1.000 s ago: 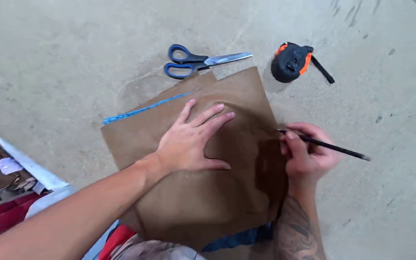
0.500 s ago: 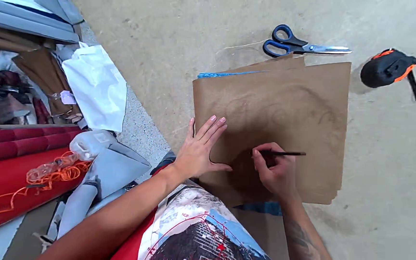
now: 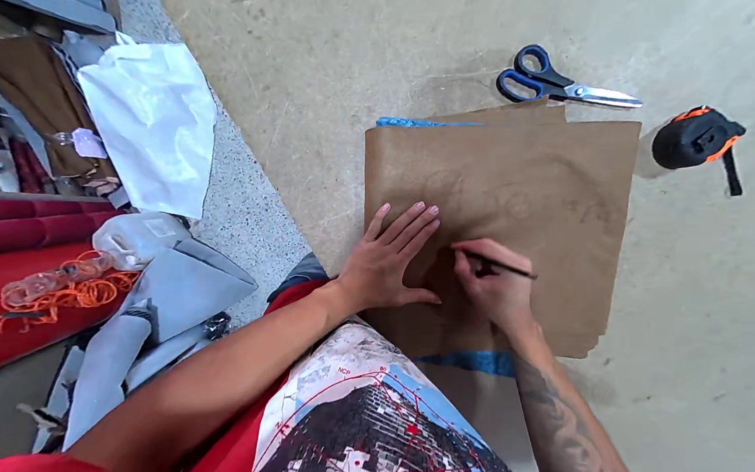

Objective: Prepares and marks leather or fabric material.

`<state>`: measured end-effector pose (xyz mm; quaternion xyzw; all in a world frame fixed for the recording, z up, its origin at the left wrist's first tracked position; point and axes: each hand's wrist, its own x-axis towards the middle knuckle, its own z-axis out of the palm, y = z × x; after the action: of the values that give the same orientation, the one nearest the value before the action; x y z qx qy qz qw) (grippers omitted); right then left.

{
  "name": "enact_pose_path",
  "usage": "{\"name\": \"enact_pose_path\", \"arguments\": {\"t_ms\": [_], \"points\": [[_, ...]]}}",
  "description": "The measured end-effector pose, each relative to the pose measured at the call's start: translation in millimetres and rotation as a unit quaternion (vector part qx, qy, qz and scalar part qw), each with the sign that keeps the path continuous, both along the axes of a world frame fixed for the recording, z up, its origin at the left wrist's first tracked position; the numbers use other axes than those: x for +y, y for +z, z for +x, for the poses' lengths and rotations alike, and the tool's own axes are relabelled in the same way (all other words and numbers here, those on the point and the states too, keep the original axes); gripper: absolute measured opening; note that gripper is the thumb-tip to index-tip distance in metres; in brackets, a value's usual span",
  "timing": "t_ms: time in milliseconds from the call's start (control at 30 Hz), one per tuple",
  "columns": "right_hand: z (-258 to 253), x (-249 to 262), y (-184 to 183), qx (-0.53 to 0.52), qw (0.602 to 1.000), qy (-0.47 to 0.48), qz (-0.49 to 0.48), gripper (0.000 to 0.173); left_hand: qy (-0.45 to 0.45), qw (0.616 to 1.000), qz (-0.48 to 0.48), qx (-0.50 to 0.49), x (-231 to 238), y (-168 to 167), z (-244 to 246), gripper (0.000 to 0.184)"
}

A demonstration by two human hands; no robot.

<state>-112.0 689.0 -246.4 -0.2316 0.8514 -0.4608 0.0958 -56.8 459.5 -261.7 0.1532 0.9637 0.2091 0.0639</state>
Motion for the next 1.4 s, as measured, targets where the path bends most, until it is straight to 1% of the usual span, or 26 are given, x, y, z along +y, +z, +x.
{"name": "enact_pose_path", "arguments": {"t_ms": [67, 167, 233, 333, 467, 567, 600, 633, 700, 733, 767, 800, 867, 933, 1000, 1100, 1167, 1267, 1333, 1400], "points": [[6, 3, 1, -0.021, 1.0, -0.013, -0.007, 0.015, 0.0, 1.0, -0.01, -0.005, 1, 1, 0, 0.124], [23, 27, -3, -0.038, 0.999, 0.008, -0.015, 0.013, 0.001, 1.0, -0.013, 0.004, 1, -1, -4, 0.126], [16, 35, -1, -0.017, 1.0, 0.004, 0.016, 0.015, 0.002, 1.0, -0.015, 0.008, 0, -2, -5, 0.126], [3, 32, 3, 0.004, 0.999, -0.032, 0.041, 0.013, 0.003, 1.0, -0.013, 0.017, 2, -2, -5, 0.126], [16, 45, 7, -0.065, 0.993, -0.097, -0.015, 0.013, 0.003, 1.0, -0.02, 0.015, 2, 2, -5, 0.129], [23, 62, 13, -0.08, 0.985, -0.142, -0.058, 0.013, 0.009, 1.0, -0.02, -0.01, 6, 15, -8, 0.131], [24, 63, 14, -0.077, 0.985, -0.145, -0.058, 0.013, 0.0, 1.0, -0.005, -0.009, 9, 21, -11, 0.126], [24, 63, 13, -0.072, 0.986, -0.143, -0.055, 0.013, -0.022, 0.999, 0.022, 0.006, 14, 27, -17, 0.116], [26, 66, 5, -0.063, 0.987, -0.142, -0.042, 0.013, -0.123, 0.988, 0.085, 0.025, 27, 31, -32, 0.089], [27, 70, 1, -0.06, 0.985, -0.155, -0.038, 0.013, -0.186, 0.978, 0.097, 0.009, 32, 27, -43, 0.083], [29, 79, 0, -0.066, 0.983, -0.17, -0.033, 0.013, -0.231, 0.969, 0.08, -0.016, 36, 21, -54, 0.086], [33, 90, 2, -0.085, 0.979, -0.184, -0.033, 0.013, -0.254, 0.965, 0.057, -0.038, 37, 16, -62, 0.094], [38, 103, 14, -0.116, 0.97, -0.21, -0.037, 0.014, -0.255, 0.965, 0.036, -0.053, 37, 11, -70, 0.109], [34, 90, 27, -0.096, 0.975, -0.195, -0.046, 0.014, -0.241, 0.969, 0.026, -0.055, 37, 9, -70, 0.118], [23, 60, 27, -0.058, 0.984, -0.155, -0.069, 0.013, -0.237, 0.97, 0.016, -0.055, 40, 8, -67, 0.121], [9, 31, 4, -0.008, 0.987, -0.15, -0.062, 0.012, -0.24, 0.97, -0.001, -0.046, 41, 8, -70, 0.122], [15, 30, -3, -0.012, 0.987, -0.149, -0.049, 0.011, -0.239, 0.97, -0.011, -0.04, 40, 7, -70, 0.124], [35, 49, 0, -0.03, 0.99, -0.134, -0.016, 0.01, -0.244, 0.968, -0.04, -0.05, 43, 13, -67, 0.126], [29, 60, 2, -0.007, 0.989, -0.148, 0.013, 0.012, -0.244, 0.967, -0.052, -0.047, 47, 16, -69, 0.127], [18, 61, -1, 0.035, 0.986, -0.162, 0.006, 0.015, -0.238, 0.97, -0.047, -0.029, 47, 11, -68, 0.128]]}}
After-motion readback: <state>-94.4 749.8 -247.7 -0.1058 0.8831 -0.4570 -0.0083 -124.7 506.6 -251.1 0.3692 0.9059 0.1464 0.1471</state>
